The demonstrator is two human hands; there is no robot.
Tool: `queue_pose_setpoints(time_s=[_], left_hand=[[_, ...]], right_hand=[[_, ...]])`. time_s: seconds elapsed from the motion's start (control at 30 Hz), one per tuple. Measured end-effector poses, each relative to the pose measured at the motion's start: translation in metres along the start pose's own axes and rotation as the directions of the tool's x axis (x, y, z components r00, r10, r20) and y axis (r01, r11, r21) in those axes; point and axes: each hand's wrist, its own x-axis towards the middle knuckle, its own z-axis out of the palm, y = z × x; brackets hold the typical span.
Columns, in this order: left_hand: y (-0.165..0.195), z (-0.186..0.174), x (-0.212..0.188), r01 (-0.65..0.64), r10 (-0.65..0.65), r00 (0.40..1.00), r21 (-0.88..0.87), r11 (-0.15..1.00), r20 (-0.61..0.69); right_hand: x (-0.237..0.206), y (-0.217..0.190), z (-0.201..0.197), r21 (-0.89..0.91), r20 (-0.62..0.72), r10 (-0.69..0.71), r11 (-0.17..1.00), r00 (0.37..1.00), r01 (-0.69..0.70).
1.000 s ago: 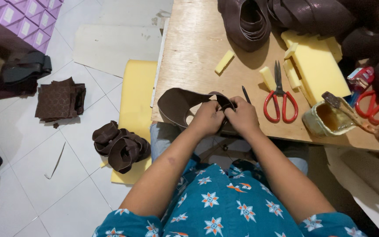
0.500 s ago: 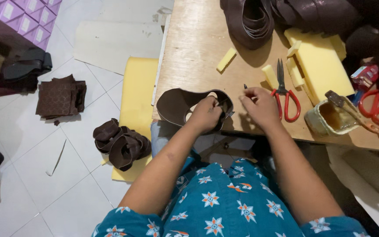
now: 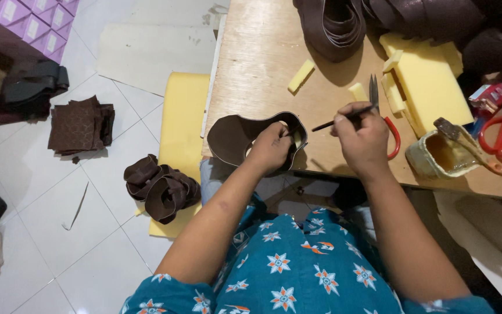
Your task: The person assembles a brown shoe upper by hand, folding and pressing the edges together. They use a small tool to smooth the seam and then apply glue with a brush to secure the joint. The finished shoe is placed on the table with other completed units.
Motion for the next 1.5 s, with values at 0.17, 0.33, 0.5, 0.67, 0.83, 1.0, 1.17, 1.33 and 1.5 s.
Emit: queue_pose_setpoints(time_s=[0.17,0.33,0.5,0.67,0.83,1.0,1.17,1.33,1.5], left_hand=[[0.010,-0.002,0.000,0.131,-0.129,0.989,-0.024,0.991,0.068],[0.016,-0.005,-0.002,0.092,-0.092,0.995,0.022,0.996,0.033],[0.017,-0.001,-0.001,0.102,-0.105,0.994,0.071,0.992,0.036],[0.019,0.001,-0.004,0.104,-0.104,0.995,0.006,0.995,-0.002],[0.019,0.002,-0.005,0.084,-0.084,0.996,0.020,0.996,0.000],[0.016,0.004,-0.004,0.052,-0.051,0.998,0.021,0.998,-0.020],[0.015,0.007,-0.005,0.066,-0.066,0.998,-0.003,0.998,0.005],[0.014,0.009,-0.004,0.046,-0.045,0.999,0.069,0.997,-0.008],[0.014,0.010,-0.006,0.024,-0.023,0.999,0.041,0.999,-0.030]], right_hand=[[-0.022,-0.029,0.014,-0.308,0.201,-0.275,0.893,0.940,0.327],[-0.024,-0.027,0.022,-0.315,0.255,-0.343,0.855,0.904,0.413],[-0.022,-0.014,0.021,-0.321,0.363,-0.393,0.798,0.845,0.510],[-0.020,-0.019,0.012,-0.354,0.286,-0.218,0.881,0.933,0.315],[-0.021,-0.026,0.014,-0.332,0.291,-0.290,0.863,0.912,0.380],[-0.022,-0.025,0.017,-0.397,0.377,-0.331,0.786,0.865,0.474],[-0.025,-0.020,0.018,-0.386,0.373,-0.367,0.774,0.852,0.502],[-0.017,-0.018,0.013,-0.360,0.340,-0.268,0.849,0.902,0.388],[-0.016,-0.021,0.002,-0.384,0.311,-0.094,0.898,0.946,0.215]])
